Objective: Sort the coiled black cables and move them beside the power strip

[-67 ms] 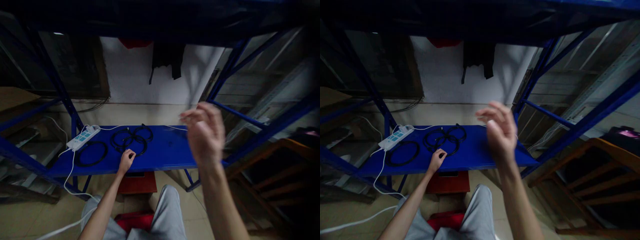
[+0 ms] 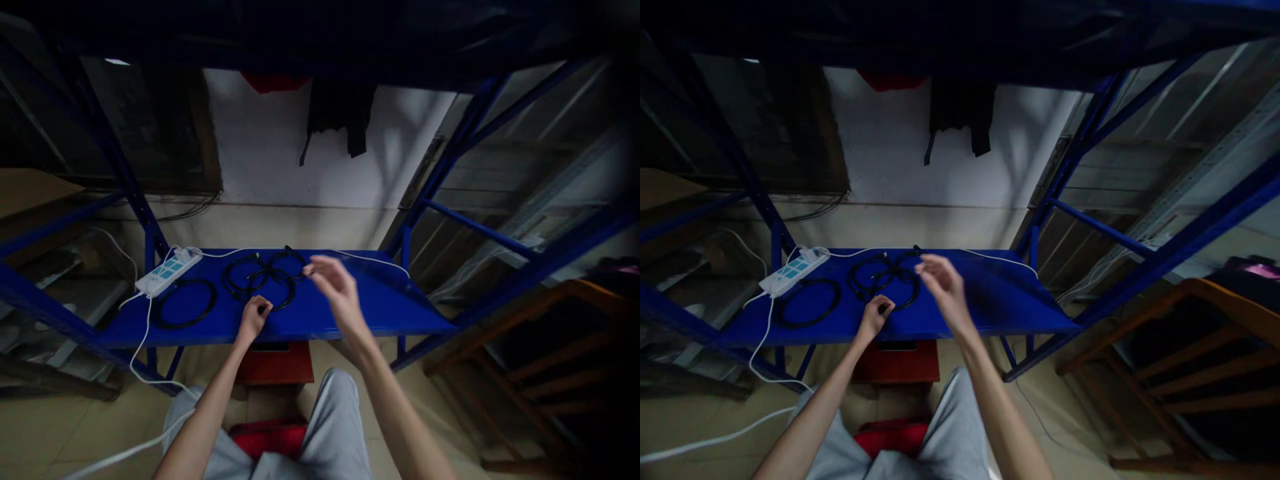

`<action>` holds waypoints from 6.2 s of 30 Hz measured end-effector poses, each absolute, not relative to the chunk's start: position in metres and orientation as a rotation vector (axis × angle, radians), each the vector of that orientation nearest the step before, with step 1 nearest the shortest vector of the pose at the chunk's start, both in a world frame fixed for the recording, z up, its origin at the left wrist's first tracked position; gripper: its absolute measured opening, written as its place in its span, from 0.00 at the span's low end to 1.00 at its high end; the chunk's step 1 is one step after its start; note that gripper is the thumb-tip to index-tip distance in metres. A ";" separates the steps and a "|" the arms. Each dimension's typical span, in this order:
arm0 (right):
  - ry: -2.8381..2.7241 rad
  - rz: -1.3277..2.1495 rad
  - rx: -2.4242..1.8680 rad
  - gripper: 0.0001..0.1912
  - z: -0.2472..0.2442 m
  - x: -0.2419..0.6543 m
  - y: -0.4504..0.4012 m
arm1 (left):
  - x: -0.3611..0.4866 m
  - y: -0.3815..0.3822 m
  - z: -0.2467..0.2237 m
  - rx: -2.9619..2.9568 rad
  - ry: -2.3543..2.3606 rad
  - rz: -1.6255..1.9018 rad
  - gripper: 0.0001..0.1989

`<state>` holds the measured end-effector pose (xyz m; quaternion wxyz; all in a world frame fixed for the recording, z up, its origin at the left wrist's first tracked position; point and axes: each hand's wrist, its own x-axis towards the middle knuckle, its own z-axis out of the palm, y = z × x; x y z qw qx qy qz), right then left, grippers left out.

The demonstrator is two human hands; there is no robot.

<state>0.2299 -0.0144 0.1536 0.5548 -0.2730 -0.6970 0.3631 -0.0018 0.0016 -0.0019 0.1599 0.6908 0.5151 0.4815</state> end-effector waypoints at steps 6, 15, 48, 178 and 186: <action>-1.875 0.801 -0.875 0.10 0.029 0.157 0.007 | -0.006 0.001 -0.002 1.972 1.574 1.384 0.05; -1.946 0.707 -0.968 0.06 -0.003 0.153 0.035 | -0.008 0.004 0.001 1.920 1.579 1.332 0.05; -1.772 0.816 -1.024 0.05 0.002 0.152 0.025 | -0.005 -0.002 -0.004 2.036 1.838 1.304 0.05; -1.917 0.738 -1.009 0.11 0.007 0.154 0.021 | -0.001 -0.007 0.007 1.946 1.749 1.280 0.06; -1.957 0.641 -1.094 0.01 0.002 0.151 0.025 | -0.006 -0.002 0.001 1.905 1.690 1.308 0.07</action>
